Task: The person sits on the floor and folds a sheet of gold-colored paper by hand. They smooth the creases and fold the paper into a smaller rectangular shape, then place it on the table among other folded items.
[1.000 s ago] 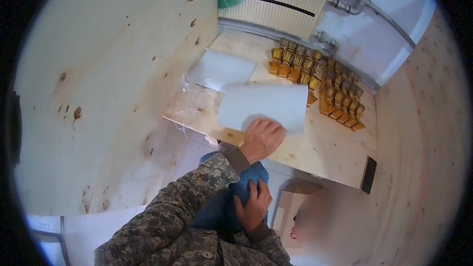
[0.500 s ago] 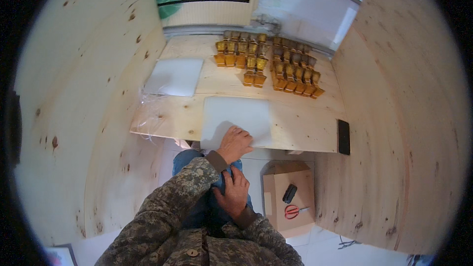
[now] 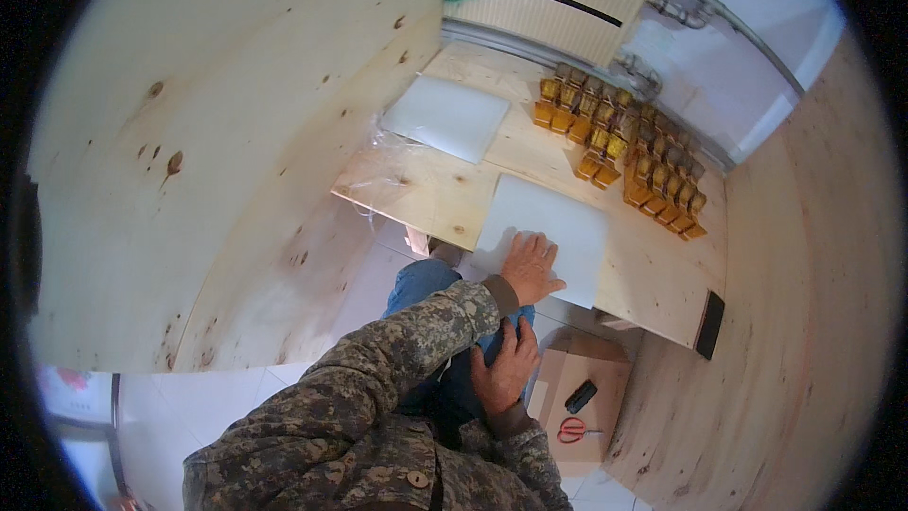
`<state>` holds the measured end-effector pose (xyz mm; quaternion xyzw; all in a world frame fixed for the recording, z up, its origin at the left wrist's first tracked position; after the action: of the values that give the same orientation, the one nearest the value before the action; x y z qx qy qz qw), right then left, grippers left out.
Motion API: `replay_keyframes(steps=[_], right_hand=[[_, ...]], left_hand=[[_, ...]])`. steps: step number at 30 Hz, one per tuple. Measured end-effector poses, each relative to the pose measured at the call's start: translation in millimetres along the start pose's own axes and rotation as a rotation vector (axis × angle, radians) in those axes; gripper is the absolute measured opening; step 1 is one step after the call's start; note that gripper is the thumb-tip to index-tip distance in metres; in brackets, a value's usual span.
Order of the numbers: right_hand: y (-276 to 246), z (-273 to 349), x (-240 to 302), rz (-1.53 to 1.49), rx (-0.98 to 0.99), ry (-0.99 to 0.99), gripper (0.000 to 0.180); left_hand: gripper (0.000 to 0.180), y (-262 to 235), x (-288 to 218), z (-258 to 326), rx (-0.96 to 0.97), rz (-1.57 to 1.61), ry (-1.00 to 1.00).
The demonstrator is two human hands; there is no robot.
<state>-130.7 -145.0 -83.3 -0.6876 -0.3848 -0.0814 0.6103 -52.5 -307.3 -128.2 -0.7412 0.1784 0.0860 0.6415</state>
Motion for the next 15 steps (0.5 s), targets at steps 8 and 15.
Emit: replay_keyframes(steps=[8, 15], right_hand=[[2, -3, 2, 0.027, -0.013, -0.026, 0.07], [-1, -4, 7, 0.033, -0.005, -0.026, 0.069]], left_hand=[[0.083, 1, 4, -9, 0.048, 0.104, 0.126], [0.072, -37, 25, 9, -0.103, 0.21, 0.086]])
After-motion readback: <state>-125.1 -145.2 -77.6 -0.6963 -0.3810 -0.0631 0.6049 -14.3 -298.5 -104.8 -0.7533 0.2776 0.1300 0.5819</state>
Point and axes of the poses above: each hand's wrist, its own z-axis away from the middle knuckle, its own y-axis out of the palm, x = y × z, the point moved 7 cm from there along -z, towards the middle knuckle, and after that the axes turned 5 degrees about y, right-handed, at the moved point
